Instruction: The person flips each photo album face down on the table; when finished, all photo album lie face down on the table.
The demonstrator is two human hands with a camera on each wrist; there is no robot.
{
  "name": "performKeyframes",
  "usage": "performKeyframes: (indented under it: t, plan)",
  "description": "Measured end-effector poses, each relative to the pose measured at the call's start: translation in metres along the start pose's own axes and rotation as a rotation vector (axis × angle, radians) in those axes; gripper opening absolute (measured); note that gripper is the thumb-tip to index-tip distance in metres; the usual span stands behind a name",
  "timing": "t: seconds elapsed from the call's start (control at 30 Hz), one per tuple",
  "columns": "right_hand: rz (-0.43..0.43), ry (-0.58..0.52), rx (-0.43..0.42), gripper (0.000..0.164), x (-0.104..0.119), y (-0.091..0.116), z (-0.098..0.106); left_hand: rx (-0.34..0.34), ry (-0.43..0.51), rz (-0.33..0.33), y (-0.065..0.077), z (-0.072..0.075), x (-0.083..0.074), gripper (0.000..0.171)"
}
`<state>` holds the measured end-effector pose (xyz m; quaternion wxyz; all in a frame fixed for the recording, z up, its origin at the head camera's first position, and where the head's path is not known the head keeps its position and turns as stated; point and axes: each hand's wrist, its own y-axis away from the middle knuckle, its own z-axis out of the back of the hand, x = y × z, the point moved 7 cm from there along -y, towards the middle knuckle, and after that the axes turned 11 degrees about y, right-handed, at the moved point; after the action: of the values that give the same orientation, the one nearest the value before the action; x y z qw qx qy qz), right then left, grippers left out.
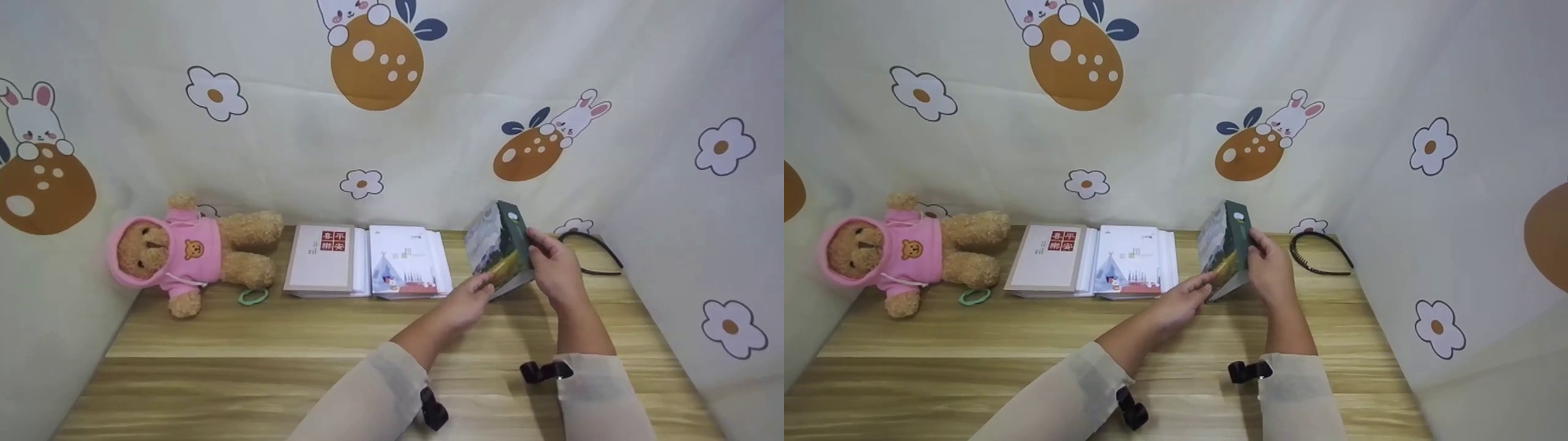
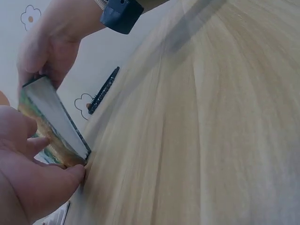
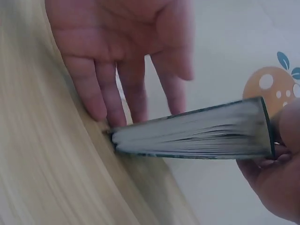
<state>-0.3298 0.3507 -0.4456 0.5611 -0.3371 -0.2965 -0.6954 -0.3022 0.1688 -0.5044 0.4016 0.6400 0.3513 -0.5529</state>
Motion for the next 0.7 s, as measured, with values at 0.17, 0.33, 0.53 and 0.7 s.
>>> performKeyframes:
  t: [0.17,0.33,0.53,0.7]
  plan:
    - [-0.05,0.079,0.057,0.062,-0.021,-0.008,-0.003,-0.021,0.039,0.016,-0.001,0.002,0.002,0.053]
    - [-0.084,0.139,0.105,0.061,-0.045,-0.016,-0.012,-0.038,0.012,-0.001,-0.002,0.007,0.0,0.055]
    - [-0.12,0.113,0.098,0.057,-0.06,-0.02,-0.017,-0.035,0.003,0.002,-0.004,0.014,0.0,0.052]
    - [-0.108,0.099,0.037,0.058,-0.053,-0.017,-0.013,-0.051,0.144,-0.012,0.003,0.029,-0.011,0.051]
